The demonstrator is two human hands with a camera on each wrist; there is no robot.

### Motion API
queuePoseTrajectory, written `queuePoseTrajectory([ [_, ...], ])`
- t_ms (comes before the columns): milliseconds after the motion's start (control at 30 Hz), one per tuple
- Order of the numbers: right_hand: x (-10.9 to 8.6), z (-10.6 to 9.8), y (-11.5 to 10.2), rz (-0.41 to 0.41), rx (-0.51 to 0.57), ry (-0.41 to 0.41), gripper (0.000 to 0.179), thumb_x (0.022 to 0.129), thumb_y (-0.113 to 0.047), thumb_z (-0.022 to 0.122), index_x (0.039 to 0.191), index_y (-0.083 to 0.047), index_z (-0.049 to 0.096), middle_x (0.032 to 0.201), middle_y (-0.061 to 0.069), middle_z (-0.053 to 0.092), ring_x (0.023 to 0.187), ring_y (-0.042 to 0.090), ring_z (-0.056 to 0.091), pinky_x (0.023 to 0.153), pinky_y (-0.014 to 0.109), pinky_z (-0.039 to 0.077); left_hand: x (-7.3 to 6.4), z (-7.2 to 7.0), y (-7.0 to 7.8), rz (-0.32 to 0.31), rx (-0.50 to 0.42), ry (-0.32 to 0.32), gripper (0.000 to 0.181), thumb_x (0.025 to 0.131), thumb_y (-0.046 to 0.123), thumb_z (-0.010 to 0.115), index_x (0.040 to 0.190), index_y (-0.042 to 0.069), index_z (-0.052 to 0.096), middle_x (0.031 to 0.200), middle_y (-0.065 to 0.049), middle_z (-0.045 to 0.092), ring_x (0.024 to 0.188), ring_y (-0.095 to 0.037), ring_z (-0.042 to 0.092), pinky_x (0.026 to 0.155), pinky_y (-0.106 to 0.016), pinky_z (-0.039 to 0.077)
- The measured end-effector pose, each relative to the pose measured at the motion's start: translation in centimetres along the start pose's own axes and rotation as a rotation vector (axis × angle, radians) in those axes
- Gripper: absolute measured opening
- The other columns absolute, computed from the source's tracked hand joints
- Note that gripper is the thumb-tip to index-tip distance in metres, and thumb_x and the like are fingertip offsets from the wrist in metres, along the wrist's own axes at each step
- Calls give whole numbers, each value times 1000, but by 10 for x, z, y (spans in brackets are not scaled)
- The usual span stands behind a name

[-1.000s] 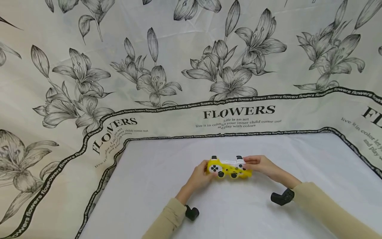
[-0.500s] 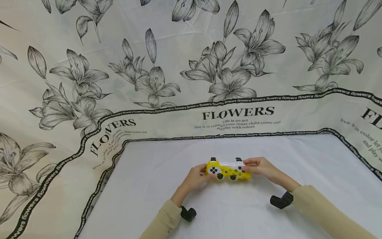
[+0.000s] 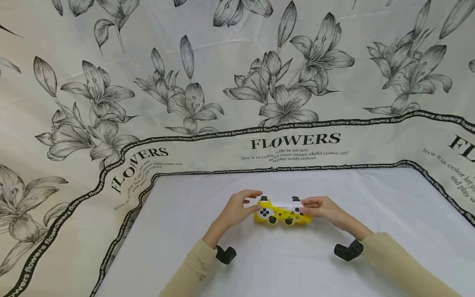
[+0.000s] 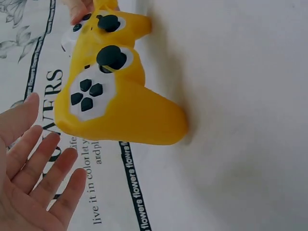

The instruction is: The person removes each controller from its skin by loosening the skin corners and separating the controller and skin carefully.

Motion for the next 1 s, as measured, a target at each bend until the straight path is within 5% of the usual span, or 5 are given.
queuePoseTrajectory([
  [267, 6, -7, -9, -41, -28, 7, 62, 91, -31, 65, 134, 10, 48, 130, 26, 58, 112, 24, 62, 93, 37, 53, 18, -4, 28, 110, 221, -107, 50, 84, 31, 74, 130, 14, 60, 128, 2, 64, 125, -16, 54, 108, -34, 41],
  [567, 3, -5, -5, -44, -23, -10, 59, 92, -29, 64, 133, 11, 48, 129, 25, 59, 111, 23, 62, 92, 37, 53, 30, 19, 37, 132, 416, -256, 44, 87, 30, 71, 128, 18, 62, 124, 6, 65, 117, -10, 57, 103, -27, 44],
  [767, 2, -3, -3, -24, 0, -4, 60, 90, -30, 66, 133, 10, 49, 129, 25, 59, 110, 21, 62, 95, 38, 52, 35, 30, 42, 208, 476, -253, 33, 88, 22, 70, 120, 13, 67, 117, 2, 69, 109, -10, 63, 98, -22, 47],
  [1000, -3, 2, -1, -29, -10, -15, 61, 90, -30, 65, 133, 10, 48, 130, 26, 57, 116, 29, 59, 98, 42, 49, 33, 26, 41, 276, 492, -152, 18, 79, 25, 79, 91, 13, 77, 92, 3, 74, 85, -7, 68, 78, -13, 50],
])
Point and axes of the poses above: each hand's wrist, its own x-axis towards the middle knuckle, its own z-axis out of the palm, y = z × x, the point moved 8 cm from there along x, towards the middle knuckle
